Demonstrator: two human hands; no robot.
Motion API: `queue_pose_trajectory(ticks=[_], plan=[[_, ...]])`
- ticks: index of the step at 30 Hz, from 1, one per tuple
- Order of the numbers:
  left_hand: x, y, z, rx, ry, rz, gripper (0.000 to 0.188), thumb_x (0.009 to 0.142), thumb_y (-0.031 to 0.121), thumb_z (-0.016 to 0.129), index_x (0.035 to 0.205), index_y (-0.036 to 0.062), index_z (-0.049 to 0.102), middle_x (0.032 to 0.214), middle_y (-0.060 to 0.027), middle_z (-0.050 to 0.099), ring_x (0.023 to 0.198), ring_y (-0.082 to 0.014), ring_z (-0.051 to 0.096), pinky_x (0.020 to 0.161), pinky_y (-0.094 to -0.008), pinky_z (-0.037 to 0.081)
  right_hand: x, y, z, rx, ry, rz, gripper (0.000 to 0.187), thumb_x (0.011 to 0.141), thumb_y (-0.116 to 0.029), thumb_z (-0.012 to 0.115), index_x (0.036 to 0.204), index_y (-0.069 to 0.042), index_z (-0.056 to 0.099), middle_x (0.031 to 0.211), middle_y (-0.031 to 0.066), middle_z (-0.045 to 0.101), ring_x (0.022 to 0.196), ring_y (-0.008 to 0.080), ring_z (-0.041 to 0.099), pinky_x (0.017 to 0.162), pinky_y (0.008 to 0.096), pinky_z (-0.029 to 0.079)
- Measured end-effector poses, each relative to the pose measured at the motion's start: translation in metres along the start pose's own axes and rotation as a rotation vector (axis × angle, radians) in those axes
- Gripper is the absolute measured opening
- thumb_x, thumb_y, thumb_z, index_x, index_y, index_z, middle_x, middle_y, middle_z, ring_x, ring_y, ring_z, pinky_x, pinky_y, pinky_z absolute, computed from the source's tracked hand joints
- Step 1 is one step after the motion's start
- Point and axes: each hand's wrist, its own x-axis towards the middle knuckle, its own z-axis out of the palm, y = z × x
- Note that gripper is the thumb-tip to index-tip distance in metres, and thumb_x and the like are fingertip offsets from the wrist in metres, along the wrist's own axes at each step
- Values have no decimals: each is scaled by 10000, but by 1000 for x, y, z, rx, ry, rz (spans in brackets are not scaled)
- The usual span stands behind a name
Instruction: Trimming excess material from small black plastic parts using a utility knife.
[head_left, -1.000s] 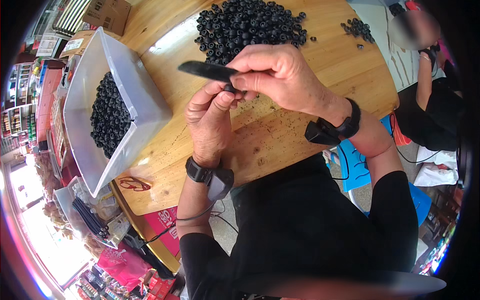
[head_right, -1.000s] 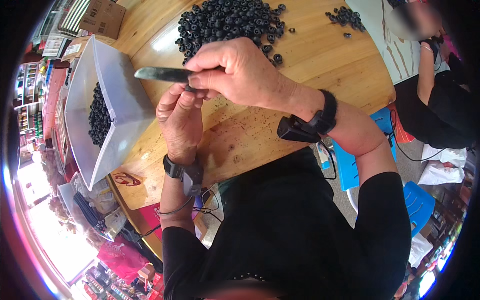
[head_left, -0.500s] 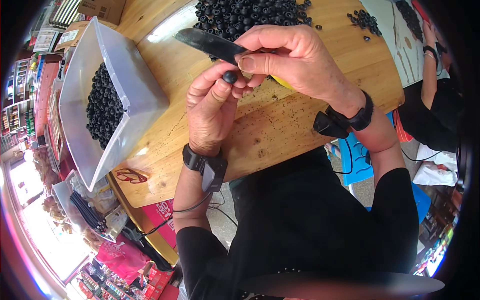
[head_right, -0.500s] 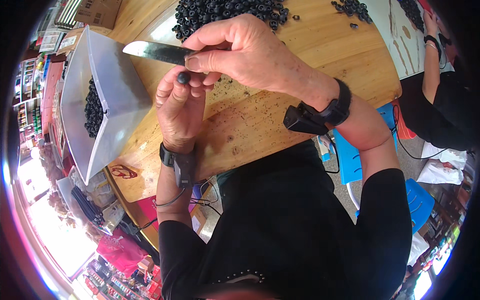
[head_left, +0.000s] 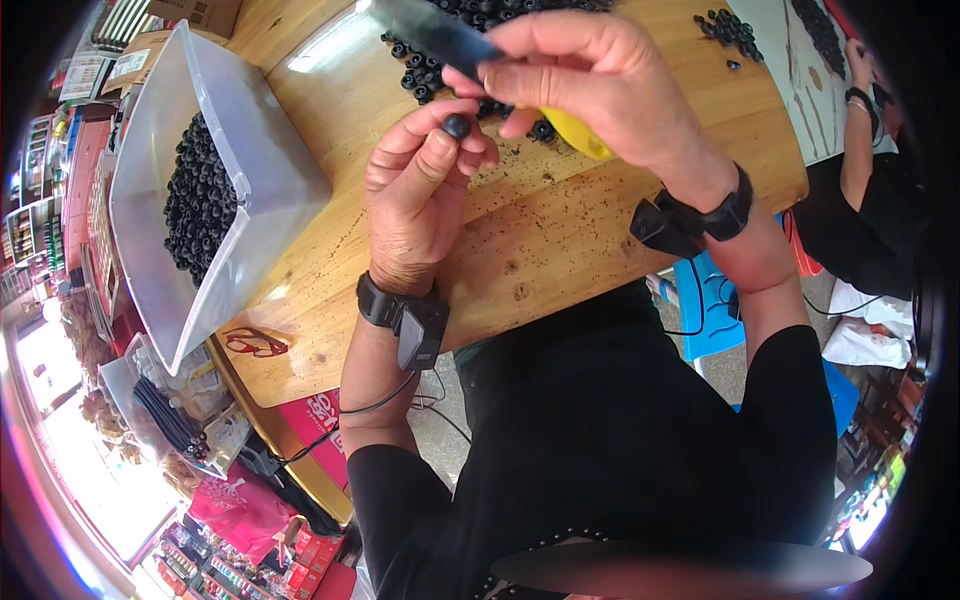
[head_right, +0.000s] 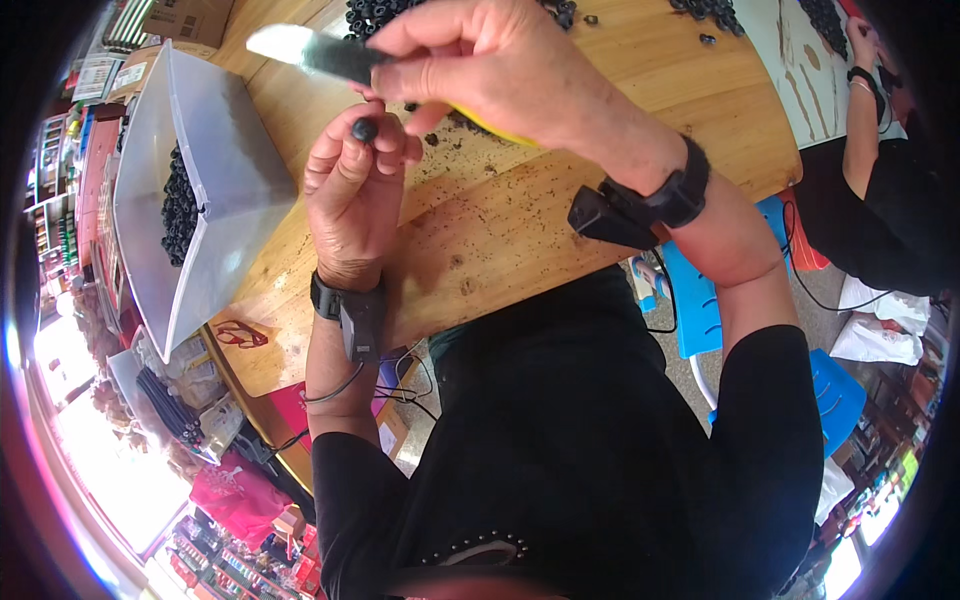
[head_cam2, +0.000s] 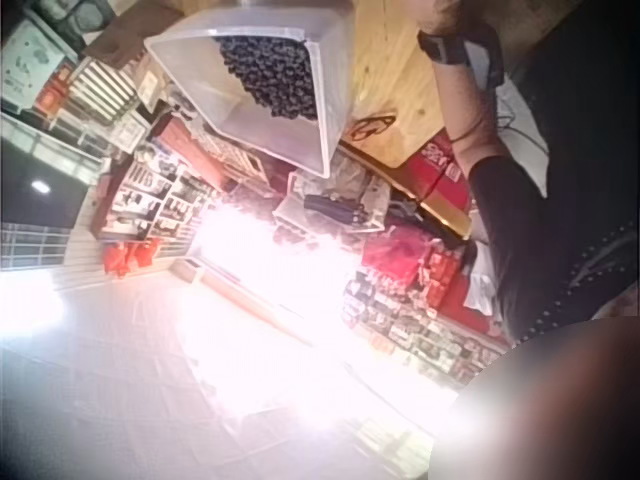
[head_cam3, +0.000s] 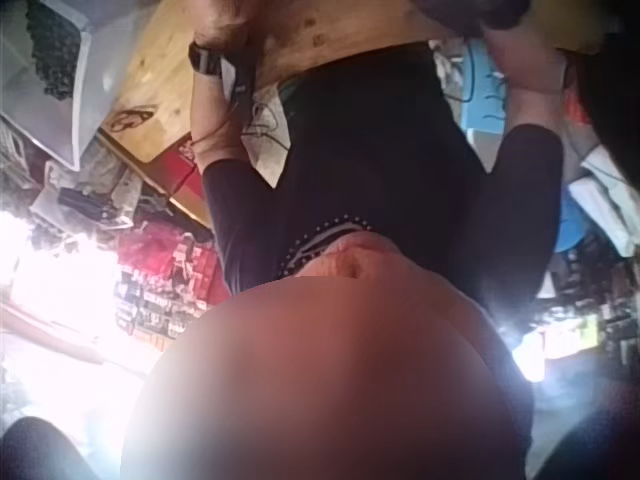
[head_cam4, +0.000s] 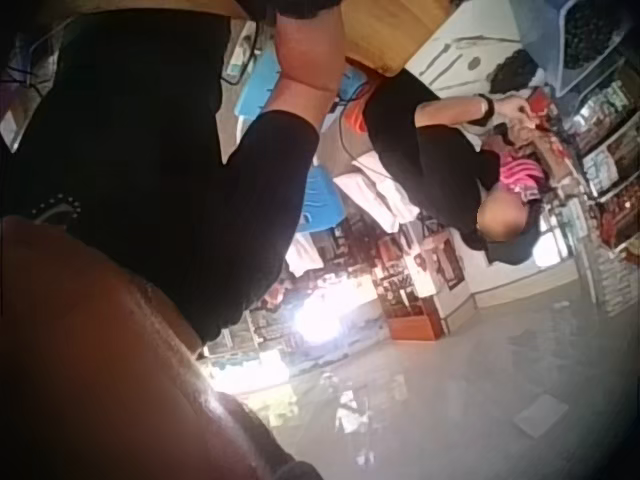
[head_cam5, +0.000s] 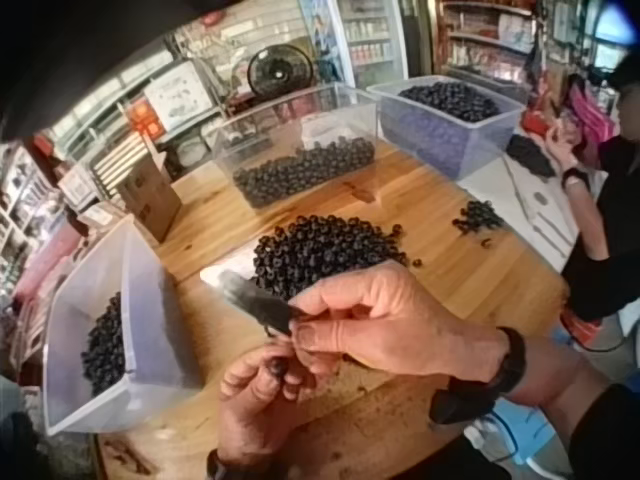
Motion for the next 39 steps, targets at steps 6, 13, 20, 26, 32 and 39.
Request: queue_pose_trajectory(ticks=[6, 13, 20, 26, 32, 39], plan=[[-4, 24, 18, 540, 88, 356, 211, 827, -38, 627, 1035, -27, 654, 882, -85, 641, 775, -135, 601, 687, -235, 493, 13, -18, -19, 105, 218, -25, 191, 905, -74, 594, 1055, 36, 640, 949, 95, 670, 834, 158, 667, 647, 249, 574], [-17, 106, 41, 1515, 473, 744, 250, 778, -26, 682, 1027, -3, 684, 916, -68, 667, 738, -127, 605, 685, -228, 497, 19, -12, -33, 197, 302, 25, 164, 907, -66, 580, 1028, 26, 642, 931, 93, 672, 814, 155, 672, 639, 247, 575], [-12, 153, -2, 2132, 516, 579, 267, 768, 44, 719, 1034, 54, 699, 890, -54, 665, 701, -138, 605, 631, -276, 492, 16, -14, -35, 208, 290, -14, 160, 903, -66, 586, 1021, 24, 644, 933, 97, 673, 807, 160, 674, 636, 247, 577], [-21, 78, 38, 1963, 124, 787, 159, 734, 4, 692, 888, 42, 677, 922, -94, 638, 772, -238, 611, 656, -327, 492, 24, -10, -36, 242, 284, -42, 163, 899, -66, 593, 1022, 29, 644, 932, 97, 671, 799, 147, 666, 638, 238, 569], [-4, -20, 40, 1701, -193, 571, 154, 700, 7, 658, 836, 63, 614, 792, -73, 546, 751, -255, 545, 650, -358, 451, 22, -9, -41, 234, 308, -50, 168, 900, -65, 593, 1026, 35, 642, 939, 94, 667, 798, 143, 661, 632, 229, 557], [17, -45, 54, 1884, -314, 566, 143, 683, 40, 640, 815, 72, 594, 812, -65, 490, 780, -249, 499, 680, -345, 425, 16, -13, -44, 208, 326, -22, 165, 895, -62, 596, 1022, 35, 636, 929, 83, 663, 794, 140, 658, 637, 233, 554]])
